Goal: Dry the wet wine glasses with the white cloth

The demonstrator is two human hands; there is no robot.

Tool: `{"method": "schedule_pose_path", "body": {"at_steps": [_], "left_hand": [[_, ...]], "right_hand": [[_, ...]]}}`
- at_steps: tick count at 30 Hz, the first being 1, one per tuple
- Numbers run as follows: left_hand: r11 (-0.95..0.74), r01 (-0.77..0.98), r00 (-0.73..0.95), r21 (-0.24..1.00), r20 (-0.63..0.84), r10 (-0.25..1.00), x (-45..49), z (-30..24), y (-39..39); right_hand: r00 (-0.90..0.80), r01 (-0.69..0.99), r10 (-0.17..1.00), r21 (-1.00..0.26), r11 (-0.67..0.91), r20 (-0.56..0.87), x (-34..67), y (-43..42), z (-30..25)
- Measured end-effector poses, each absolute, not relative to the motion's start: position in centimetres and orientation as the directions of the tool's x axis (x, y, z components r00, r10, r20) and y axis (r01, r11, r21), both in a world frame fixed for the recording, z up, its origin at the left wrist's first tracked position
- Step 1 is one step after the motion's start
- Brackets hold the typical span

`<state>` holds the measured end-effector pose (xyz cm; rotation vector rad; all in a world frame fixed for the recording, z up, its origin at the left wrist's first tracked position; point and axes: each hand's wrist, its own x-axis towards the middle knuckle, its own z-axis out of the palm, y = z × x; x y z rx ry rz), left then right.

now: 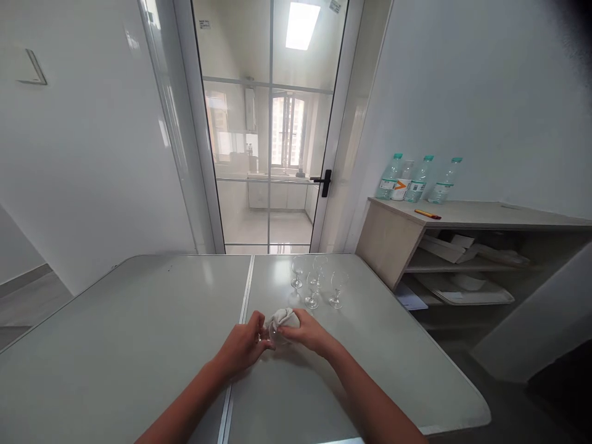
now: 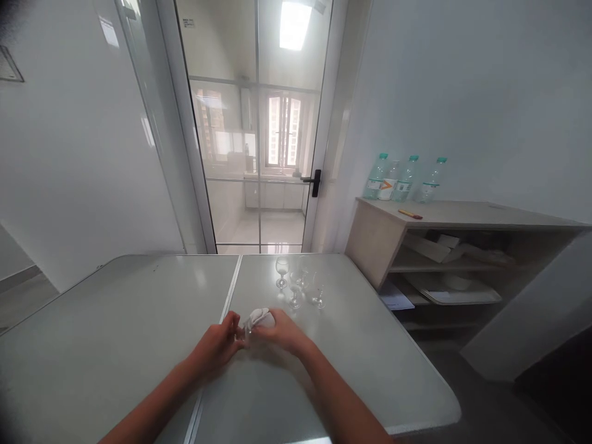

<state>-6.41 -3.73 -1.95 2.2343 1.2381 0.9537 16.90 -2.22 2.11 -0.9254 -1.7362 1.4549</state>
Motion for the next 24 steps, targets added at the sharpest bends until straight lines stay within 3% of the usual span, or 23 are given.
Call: {"method": "schedule_pose_path", "body": {"at_steps": [2,5,7,8,10,12,14,17,20,24], "left_hand": [[-0.405,0.448,0.365,0.797,0.25,0.897,-6.0,-1.2,-3.8],[-0.229,0.256,0.368,0.939,0.124,0.921,-5.6,-0.3,-3.8],[-0.14,0.185,0.365,0.973,0.064,0.929,-5.4,0.0,-3.8],[-0.112,0.167,0.368,0.98,0.044,0.929,-5.3,0.0,-3.8],[-0.107,0.151,0.363,0.983,0.045,0.931,-5.2,-0.1,-3.9],[-0.17,0.176,0.328,0.97,0.105,0.939,-5.3,-0.3,-4.0],[-0.278,0.283,0.29,0.918,0.195,0.937,-5.5,-0.6,-4.0],[-0.43,0.541,0.29,0.723,0.319,0.902,-6.0,-1.3,-3.9],[-0.544,0.672,0.349,0.502,0.433,0.831,-6.5,-2.2,-3.8],[-0.592,0.689,0.362,0.417,0.509,0.781,-6.5,-3.0,-3.5]], "right_hand": [[-0.545,0.122,0.804,-0.926,0.357,0.238,16.8,-2.3,2.4],[-0.654,0.024,0.592,-0.769,0.638,0.471,17.0,-2.3,2.9],[-0.681,-0.032,0.489,-0.688,0.725,0.546,17.1,-2.3,3.1],[-0.676,-0.037,0.491,-0.69,0.723,0.55,17.1,-2.4,3.0],[-0.607,-0.016,0.621,-0.789,0.615,0.496,16.8,-2.4,2.7],[-0.482,-0.029,0.809,-0.928,0.37,0.338,16.2,-2.5,2.2],[-0.393,-0.124,0.91,-0.988,0.091,0.133,15.5,-2.5,1.6],[-0.441,-0.293,0.894,-0.93,-0.221,-0.074,14.8,-2.6,1.2],[-0.53,-0.36,0.821,-0.82,-0.444,-0.212,14.6,-2.5,1.3],[-0.45,-0.368,0.858,-0.825,-0.43,-0.247,14.3,-2.4,1.2]]}}
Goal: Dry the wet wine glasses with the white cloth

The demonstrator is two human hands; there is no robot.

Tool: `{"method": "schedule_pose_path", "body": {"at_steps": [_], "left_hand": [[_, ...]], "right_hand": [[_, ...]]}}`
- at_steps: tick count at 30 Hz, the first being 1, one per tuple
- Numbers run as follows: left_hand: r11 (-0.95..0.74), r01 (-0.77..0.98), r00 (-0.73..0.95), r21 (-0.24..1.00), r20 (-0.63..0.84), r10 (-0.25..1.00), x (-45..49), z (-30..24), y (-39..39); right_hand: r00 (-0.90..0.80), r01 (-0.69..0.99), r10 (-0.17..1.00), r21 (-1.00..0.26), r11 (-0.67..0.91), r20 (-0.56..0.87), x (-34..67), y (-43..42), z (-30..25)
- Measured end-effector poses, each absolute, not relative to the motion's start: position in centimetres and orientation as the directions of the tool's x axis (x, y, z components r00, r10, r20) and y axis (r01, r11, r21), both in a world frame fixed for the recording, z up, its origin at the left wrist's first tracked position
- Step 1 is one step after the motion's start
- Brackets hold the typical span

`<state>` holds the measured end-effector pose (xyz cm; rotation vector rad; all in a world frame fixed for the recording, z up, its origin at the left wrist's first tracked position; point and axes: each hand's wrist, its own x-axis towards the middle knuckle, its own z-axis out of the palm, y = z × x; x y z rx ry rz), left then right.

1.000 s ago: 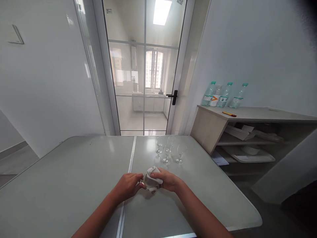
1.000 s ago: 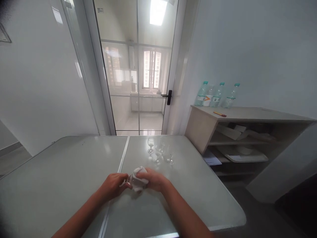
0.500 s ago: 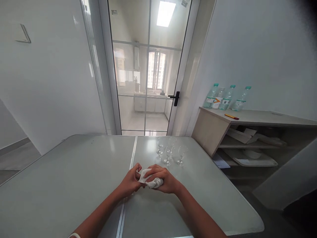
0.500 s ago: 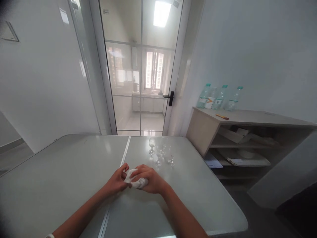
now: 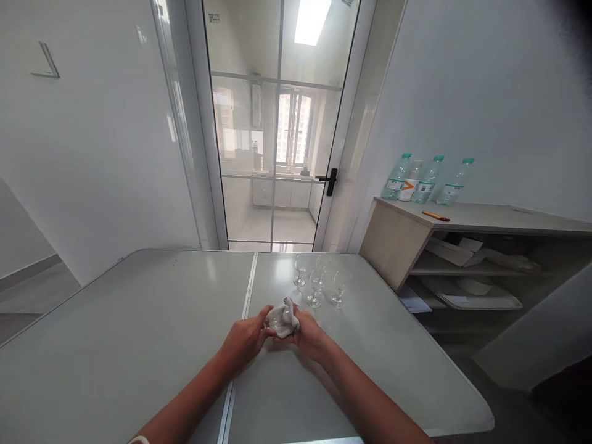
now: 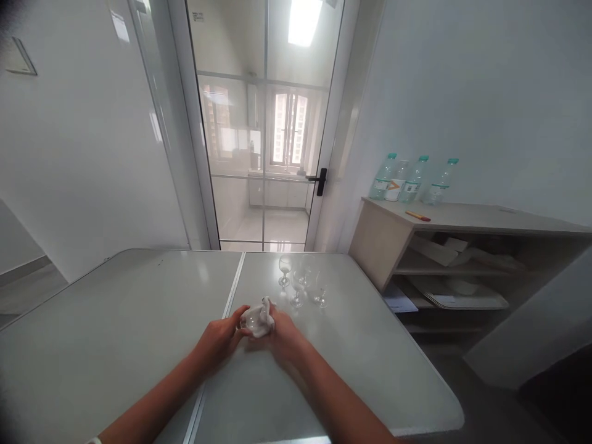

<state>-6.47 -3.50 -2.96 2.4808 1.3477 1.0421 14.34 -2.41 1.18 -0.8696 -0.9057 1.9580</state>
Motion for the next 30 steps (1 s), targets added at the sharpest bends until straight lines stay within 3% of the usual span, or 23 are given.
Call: {"method": "schedule_pose_path", "body": {"at_steps": [3,6,10,13,16,22,25,28,30], "left_hand": [[-0.546,0.602,0.279,0.583,0.486,0.828,-5.7,-2.8,-3.3],[-0.453,0.394,0.212,0.8,0.4,0.892,-4.5,-1.9,-3.4],[-0.337,0.185,0.235,0.923,0.291,0.927,-3.2,-0.6,-4.0],[-0.29,0.106,0.283,0.951,0.25,0.926,-3.2,-0.4,-4.5],[-0.288,0.099,0.284,0.952,0.25,0.926,-3.4,-0.7,-4.7],[-0.357,0.31,0.275,0.881,0.276,0.921,-3.6,-0.7,-4.6],[-0.383,0.406,0.128,0.83,0.364,0.923,-4.4,-0.4,-3.7],[-0.327,0.258,0.012,0.909,0.335,0.942,-5.4,-0.7,-2.6],[-0.274,0.103,0.041,0.956,0.271,0.962,-5.9,-1.1,-2.2]], "right_hand": [[-0.397,-0.424,0.907,-0.849,-0.313,-0.136,13.7,-2.7,0.7],[-0.377,-0.424,0.925,-0.896,-0.129,0.046,12.9,-3.1,-0.1],[-0.296,-0.14,0.925,-0.969,0.205,0.238,12.8,-2.9,-1.2],[-0.356,0.098,0.884,-0.928,0.359,0.304,13.4,-2.2,-1.7],[-0.384,0.235,0.847,-0.848,0.475,0.368,13.9,-1.5,-2.4],[-0.273,0.517,0.853,-0.68,0.521,0.446,13.9,-1.3,-3.2],[-0.277,0.584,0.865,-0.642,0.497,0.418,13.9,-1.5,-2.6],[-0.339,0.497,0.874,-0.722,0.481,0.349,13.6,-1.6,-2.0],[-0.363,0.353,0.895,-0.851,0.389,0.259,13.5,-1.6,-1.8]]}}
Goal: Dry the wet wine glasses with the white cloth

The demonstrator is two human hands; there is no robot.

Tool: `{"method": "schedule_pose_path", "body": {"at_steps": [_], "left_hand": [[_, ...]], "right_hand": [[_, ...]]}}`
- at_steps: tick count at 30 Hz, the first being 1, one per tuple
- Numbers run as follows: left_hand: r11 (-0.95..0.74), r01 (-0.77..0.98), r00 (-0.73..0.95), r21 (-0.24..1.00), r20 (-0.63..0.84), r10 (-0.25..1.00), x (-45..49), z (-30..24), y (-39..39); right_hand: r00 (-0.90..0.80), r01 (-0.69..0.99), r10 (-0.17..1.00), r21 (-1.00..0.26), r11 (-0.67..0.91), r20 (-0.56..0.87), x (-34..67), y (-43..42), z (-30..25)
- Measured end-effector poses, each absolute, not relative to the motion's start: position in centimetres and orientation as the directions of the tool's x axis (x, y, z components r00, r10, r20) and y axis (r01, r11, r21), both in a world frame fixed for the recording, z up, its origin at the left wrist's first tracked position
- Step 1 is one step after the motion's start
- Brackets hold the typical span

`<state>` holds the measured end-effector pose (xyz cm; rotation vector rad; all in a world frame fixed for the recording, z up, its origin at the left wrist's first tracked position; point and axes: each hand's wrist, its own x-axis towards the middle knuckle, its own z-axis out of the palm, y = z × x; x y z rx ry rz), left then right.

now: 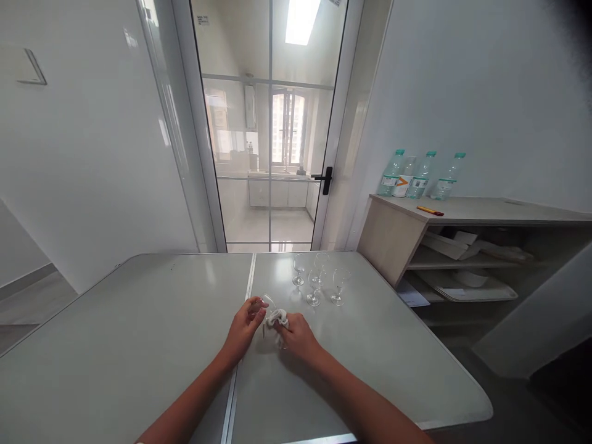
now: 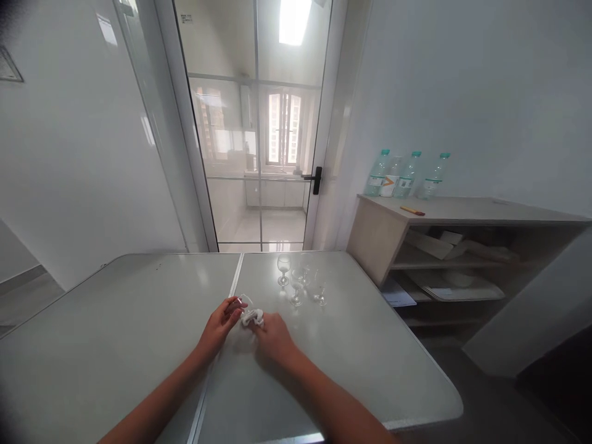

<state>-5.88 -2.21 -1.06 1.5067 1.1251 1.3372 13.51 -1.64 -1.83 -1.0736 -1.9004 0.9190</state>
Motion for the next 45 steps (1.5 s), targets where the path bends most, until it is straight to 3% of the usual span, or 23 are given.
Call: {"method": "schedule_pose_path", "body": {"at_steps": [3,7,11,13,15,17,19,22,24,26,28,30,33,36,38,41,45], "left_hand": [[-0.249,-0.061,0.087,0.967,0.253,0.963,-6.0,-1.1,-2.3],[-0.23,-0.209,0.187,0.951,0.269,0.945,-5.5,-0.3,-3.4],[-0.249,-0.181,0.19,0.952,0.282,0.94,-5.1,0.0,-3.8],[-0.279,-0.139,0.132,0.95,0.297,0.946,-4.9,-0.3,-3.7],[-0.291,-0.096,0.083,0.952,0.299,0.951,-4.9,-0.5,-3.5],[-0.293,-0.086,0.063,0.952,0.298,0.952,-5.0,-0.5,-3.4],[-0.292,-0.118,0.079,0.949,0.302,0.95,-5.2,-0.4,-3.4],[-0.29,-0.195,0.138,0.937,0.319,0.938,-5.7,-0.2,-3.6],[-0.295,-0.248,0.182,0.923,0.344,0.921,-6.0,-0.2,-3.6],[-0.313,-0.278,0.211,0.908,0.376,0.902,-6.2,-0.2,-3.7],[-0.339,-0.254,0.214,0.906,0.394,0.894,-6.2,-0.1,-3.7],[-0.375,-0.195,0.195,0.906,0.411,0.891,-6.1,-0.1,-3.8],[-0.432,-0.126,0.162,0.893,0.448,0.879,-6.1,-0.1,-3.9],[-0.47,-0.097,0.166,0.877,0.48,0.861,-6.2,0.0,-4.1],[-0.479,-0.117,0.191,0.87,0.493,0.849,-6.2,0.0,-4.1],[-0.451,-0.213,0.226,0.867,0.493,0.84,-6.5,0.0,-4.0],[-0.37,-0.357,0.348,0.858,0.49,0.799,-6.7,0.0,-4.2]], "right_hand": [[-0.395,0.044,0.912,-0.99,0.135,0.107,13.6,-1.6,-1.7],[-0.503,-0.153,0.863,-0.988,-0.031,0.051,14.0,-2.0,-1.0],[-0.574,-0.082,0.811,-0.994,0.078,0.111,13.7,-2.5,-0.4],[-0.531,0.077,0.828,-0.964,0.256,0.178,13.4,-2.6,-0.5],[-0.415,0.312,0.868,-0.854,0.417,0.273,13.2,-2.6,-0.8],[-0.333,0.451,0.876,-0.757,0.473,0.35,13.1,-2.7,-1.1],[-0.364,0.366,0.875,-0.815,0.449,0.318,13.1,-2.8,-1.0],[-0.522,0.021,0.846,-0.989,0.145,0.112,13.3,-2.8,-0.6],[-0.612,-0.13,0.79,-0.984,-0.122,-0.017,13.6,-2.9,-0.2],[-0.672,-0.175,0.738,-0.955,-0.241,-0.063,14.0,-2.9,0.3],[-0.682,-0.138,0.731,-0.977,-0.166,-0.028,14.4,-3.0,0.7],[-0.629,-0.029,0.774,-0.998,0.064,0.068,14.5,-3.0,1.1],[-0.524,0.173,0.816,-0.907,0.384,0.245,14.3,-3.0,1.5],[-0.502,0.275,0.797,-0.813,0.514,0.335,14.1,-2.8,1.4],[-0.502,0.285,0.798,-0.808,0.516,0.332,14.1,-2.6,1.3],[-0.539,0.127,0.809,-0.927,0.352,0.233,14.5,-2.4,0.9],[-0.707,-0.159,0.705,-0.984,-0.075,0.06,15.4,-2.3,0.1]]}}
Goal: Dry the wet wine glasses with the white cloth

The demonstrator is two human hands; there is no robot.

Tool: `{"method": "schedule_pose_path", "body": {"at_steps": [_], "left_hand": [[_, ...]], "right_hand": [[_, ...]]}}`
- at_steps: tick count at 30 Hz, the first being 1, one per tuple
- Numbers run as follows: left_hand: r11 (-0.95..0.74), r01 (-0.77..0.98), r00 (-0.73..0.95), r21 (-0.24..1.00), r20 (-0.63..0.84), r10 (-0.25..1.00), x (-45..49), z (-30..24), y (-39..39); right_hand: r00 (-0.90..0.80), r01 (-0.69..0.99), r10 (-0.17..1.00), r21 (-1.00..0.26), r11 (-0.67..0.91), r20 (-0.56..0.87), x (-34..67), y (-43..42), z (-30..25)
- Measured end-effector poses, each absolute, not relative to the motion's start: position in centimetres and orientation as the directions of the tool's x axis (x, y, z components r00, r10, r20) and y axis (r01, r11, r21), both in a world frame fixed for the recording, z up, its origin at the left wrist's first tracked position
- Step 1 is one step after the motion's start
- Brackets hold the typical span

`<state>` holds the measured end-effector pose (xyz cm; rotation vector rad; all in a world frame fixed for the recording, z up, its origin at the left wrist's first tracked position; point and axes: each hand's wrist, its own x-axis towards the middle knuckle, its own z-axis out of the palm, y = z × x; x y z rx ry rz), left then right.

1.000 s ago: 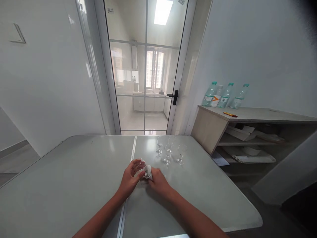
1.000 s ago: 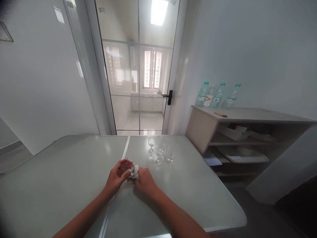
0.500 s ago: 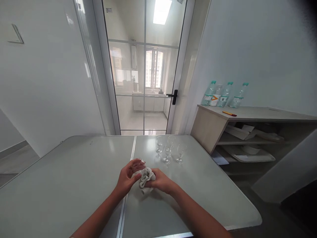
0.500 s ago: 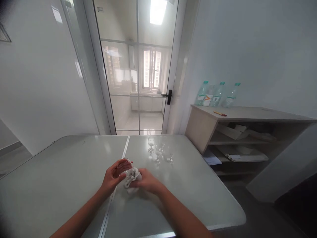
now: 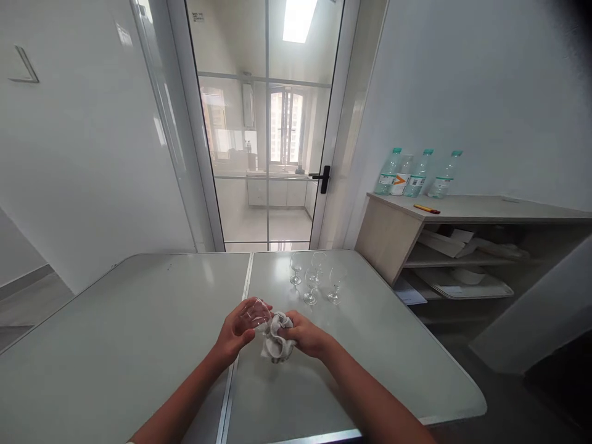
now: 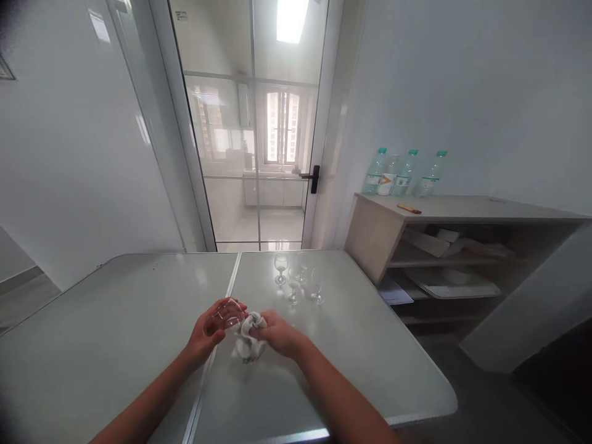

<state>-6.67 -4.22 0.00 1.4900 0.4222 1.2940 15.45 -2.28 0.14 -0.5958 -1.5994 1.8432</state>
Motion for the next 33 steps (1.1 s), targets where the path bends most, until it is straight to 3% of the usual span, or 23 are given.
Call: {"method": "schedule_pose_path", "body": {"at_steps": [3,5,8,10,12,14,17,20,23,26,28,33], "left_hand": [[-0.293,-0.404,0.452,0.867,0.467,0.76,-6.7,0.2,-4.5],[-0.287,-0.392,0.468,0.874,0.458,0.755,-6.7,0.3,-4.5],[-0.37,-0.349,0.397,0.861,0.494,0.774,-6.6,0.0,-4.0],[-0.43,-0.299,0.314,0.852,0.514,0.798,-6.5,-0.3,-3.6],[-0.473,-0.236,0.243,0.849,0.523,0.817,-6.2,-0.5,-3.5],[-0.517,-0.169,0.188,0.839,0.542,0.819,-6.0,-0.6,-3.6],[-0.596,-0.029,0.127,0.803,0.594,0.794,-6.0,-0.6,-4.0],[-0.659,0.098,0.063,0.746,0.656,0.752,-6.4,-0.9,-4.2],[-0.697,0.146,0.08,0.702,0.694,0.716,-6.8,-1.1,-4.2],[-0.724,0.154,0.142,0.672,0.71,0.69,-6.8,-1.3,-4.1],[-0.738,0.165,0.186,0.655,0.714,0.675,-6.7,-1.4,-4.2],[-0.799,0.298,0.383,0.523,0.701,0.602,-5.7,-1.4,-4.9]], "right_hand": [[-0.845,-0.144,0.535,-0.956,-0.256,-0.016,15.9,-2.6,-0.2],[-0.866,-0.09,0.499,-0.973,-0.211,-0.028,15.8,-2.9,0.0],[-0.754,0.016,0.653,-0.993,0.115,0.064,15.1,-3.1,0.6],[-0.62,0.159,0.754,-0.907,0.39,0.216,14.5,-3.1,0.7],[-0.526,0.29,0.761,-0.761,0.58,0.38,13.9,-3.1,0.3],[-0.45,0.331,0.741,-0.678,0.657,0.499,13.6,-3.0,-0.3],[-0.192,0.256,0.838,-0.799,0.545,0.51,13.7,-2.7,-0.8],[0.023,0.08,0.955,-0.953,0.292,0.294,14.2,-2.4,-0.4],[-0.206,-0.202,0.976,-0.979,0.032,0.074,14.5,-2.3,0.4],[-0.479,-0.378,0.878,-0.907,-0.185,0.021,14.3,-2.4,0.6],[-0.487,-0.395,0.873,-0.894,-0.21,0.01,14.0,-2.3,0.2],[-0.269,-0.227,0.962,-0.967,-0.113,-0.05,13.6,-1.3,-2.1]]}}
